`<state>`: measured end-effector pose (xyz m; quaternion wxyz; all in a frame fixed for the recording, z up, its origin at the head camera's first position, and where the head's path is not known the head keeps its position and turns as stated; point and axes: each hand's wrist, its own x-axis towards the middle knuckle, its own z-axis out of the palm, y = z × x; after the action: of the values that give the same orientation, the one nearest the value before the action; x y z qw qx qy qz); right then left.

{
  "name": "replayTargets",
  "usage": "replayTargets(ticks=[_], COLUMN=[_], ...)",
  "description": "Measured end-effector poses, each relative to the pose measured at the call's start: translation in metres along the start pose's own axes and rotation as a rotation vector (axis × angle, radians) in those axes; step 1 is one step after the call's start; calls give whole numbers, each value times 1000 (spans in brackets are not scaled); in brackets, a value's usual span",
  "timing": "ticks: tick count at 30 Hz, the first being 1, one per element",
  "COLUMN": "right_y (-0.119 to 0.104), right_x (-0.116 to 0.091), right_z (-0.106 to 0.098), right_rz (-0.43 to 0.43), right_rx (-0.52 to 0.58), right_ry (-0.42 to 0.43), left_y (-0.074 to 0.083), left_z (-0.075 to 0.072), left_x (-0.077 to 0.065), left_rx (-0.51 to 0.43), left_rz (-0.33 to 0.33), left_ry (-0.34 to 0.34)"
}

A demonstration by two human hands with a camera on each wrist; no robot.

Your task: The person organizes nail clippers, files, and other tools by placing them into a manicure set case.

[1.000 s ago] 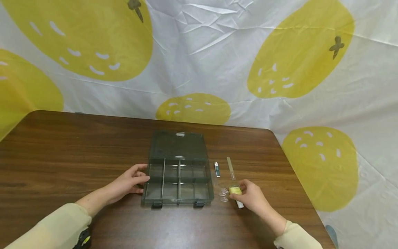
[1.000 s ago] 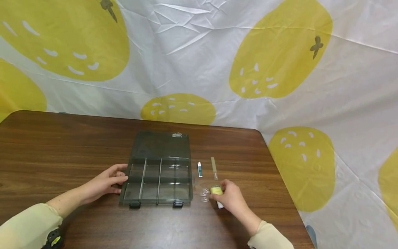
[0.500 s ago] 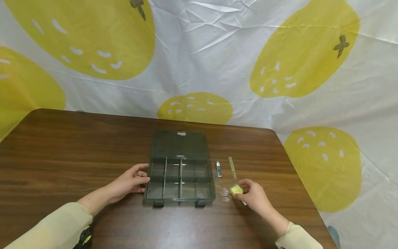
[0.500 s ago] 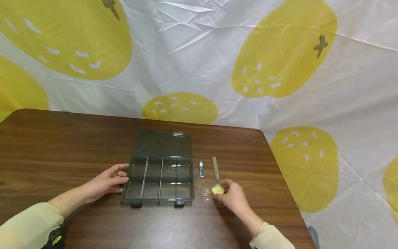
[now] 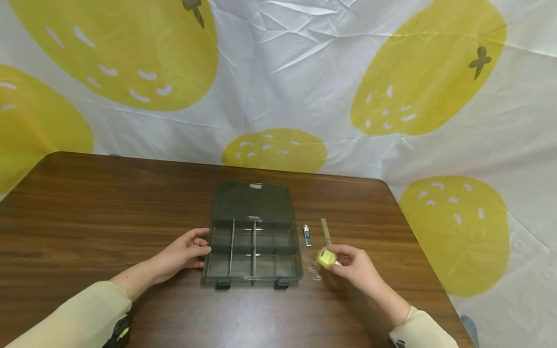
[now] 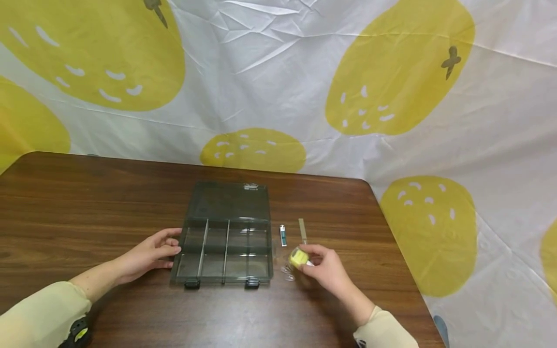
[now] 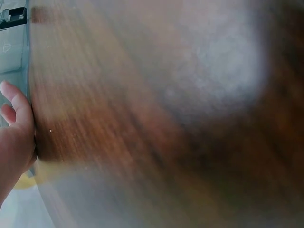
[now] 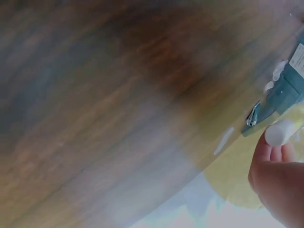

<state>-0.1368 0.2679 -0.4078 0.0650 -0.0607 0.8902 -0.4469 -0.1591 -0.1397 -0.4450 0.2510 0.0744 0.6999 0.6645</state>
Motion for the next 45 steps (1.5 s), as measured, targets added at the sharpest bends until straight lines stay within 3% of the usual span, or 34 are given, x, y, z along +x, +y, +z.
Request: replayTargets(ticks=[12, 27, 32, 45], right_y=[1, -22, -32, -45], right_x=[5, 14, 17, 27], right_z=[8, 20, 29, 57], right_rz=[-190, -213, -220, -293], right_rx=[189, 279, 296, 215], right_ry=[-92, -205, -249, -325], left_y=[2, -3, -3, -4], left_z=[-2, -6, -7, -9], left_x=[-3, -5, -5, -6], left_rx=[2, -8, -8, 0], left_rz=[-11, -1, -4, -8], left_ry=[4, 2, -1, -2])
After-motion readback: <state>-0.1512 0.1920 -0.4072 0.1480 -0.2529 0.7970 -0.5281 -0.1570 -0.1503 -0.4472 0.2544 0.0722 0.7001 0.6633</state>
